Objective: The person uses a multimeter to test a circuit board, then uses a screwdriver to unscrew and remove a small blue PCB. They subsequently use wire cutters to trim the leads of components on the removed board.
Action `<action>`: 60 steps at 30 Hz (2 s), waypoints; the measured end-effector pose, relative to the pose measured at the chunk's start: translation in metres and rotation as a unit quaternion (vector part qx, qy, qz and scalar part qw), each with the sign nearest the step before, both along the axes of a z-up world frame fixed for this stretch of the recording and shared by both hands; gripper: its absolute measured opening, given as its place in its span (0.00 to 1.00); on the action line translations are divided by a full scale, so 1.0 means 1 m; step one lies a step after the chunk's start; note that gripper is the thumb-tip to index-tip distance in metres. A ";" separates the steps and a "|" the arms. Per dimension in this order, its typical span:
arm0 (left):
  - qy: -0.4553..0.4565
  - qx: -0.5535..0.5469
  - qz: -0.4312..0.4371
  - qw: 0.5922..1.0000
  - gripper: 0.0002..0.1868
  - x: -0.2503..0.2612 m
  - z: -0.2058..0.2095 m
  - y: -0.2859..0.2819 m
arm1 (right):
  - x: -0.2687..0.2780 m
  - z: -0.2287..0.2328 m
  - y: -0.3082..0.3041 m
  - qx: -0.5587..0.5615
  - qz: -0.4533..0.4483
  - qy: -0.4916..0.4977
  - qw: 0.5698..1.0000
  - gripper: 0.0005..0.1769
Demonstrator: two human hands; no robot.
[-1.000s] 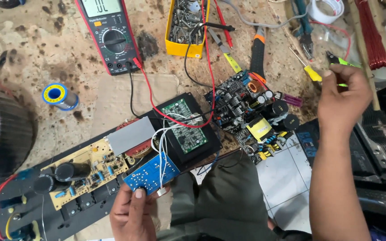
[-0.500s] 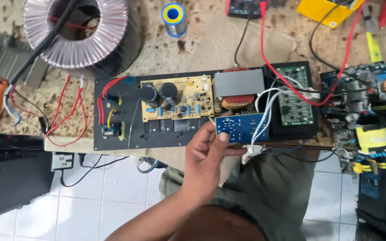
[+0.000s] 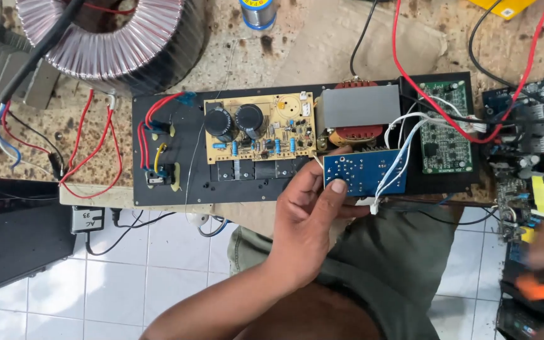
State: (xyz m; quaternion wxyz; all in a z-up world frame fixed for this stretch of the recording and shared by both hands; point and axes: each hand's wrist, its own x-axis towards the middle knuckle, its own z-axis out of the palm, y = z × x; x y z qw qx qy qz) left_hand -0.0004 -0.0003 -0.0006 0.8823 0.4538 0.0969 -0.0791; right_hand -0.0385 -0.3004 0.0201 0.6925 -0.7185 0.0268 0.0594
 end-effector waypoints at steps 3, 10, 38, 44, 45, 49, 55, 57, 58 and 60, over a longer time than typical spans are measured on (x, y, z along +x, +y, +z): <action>0.010 0.006 0.003 1.000 0.20 0.000 0.000 -0.001 | -0.016 0.012 0.097 0.066 -0.004 0.019 0.998 0.34; 0.008 -0.012 -0.006 1.000 0.24 -0.002 0.003 -0.001 | -0.023 -0.011 0.170 0.046 -0.069 0.154 0.985 0.31; -0.010 -0.165 -0.017 0.986 0.25 -0.002 -0.007 -0.014 | -0.023 -0.022 0.175 -0.229 -0.040 -0.124 0.965 0.31; 0.086 -0.114 -0.079 0.987 0.29 -0.002 0.004 -0.010 | -0.023 -0.022 0.188 -0.041 -0.124 0.000 0.991 0.26; 0.087 -0.114 -0.079 0.986 0.29 -0.001 0.006 -0.010 | -0.023 -0.023 0.186 -0.042 -0.124 0.000 0.991 0.26; 0.060 -0.056 -0.095 0.992 0.32 0.000 0.011 -0.008 | -0.026 -0.031 0.183 -0.061 -0.117 -0.012 0.991 0.26; 0.012 -0.007 -0.072 0.997 0.28 0.000 0.015 -0.007 | -0.027 -0.035 0.189 -0.035 -0.140 -0.006 0.990 0.28; 0.015 -0.015 -0.064 0.998 0.28 -0.002 0.011 -0.008 | -0.023 -0.036 0.194 -0.015 -0.155 -0.004 0.988 0.29; 0.020 -0.013 -0.046 0.999 0.26 -0.004 0.009 -0.009 | -0.021 -0.038 0.195 -0.015 -0.165 -0.036 0.985 0.27; 0.024 -0.011 -0.028 0.999 0.23 -0.008 0.006 -0.009 | -0.017 -0.041 0.198 -0.014 -0.176 -0.068 0.982 0.27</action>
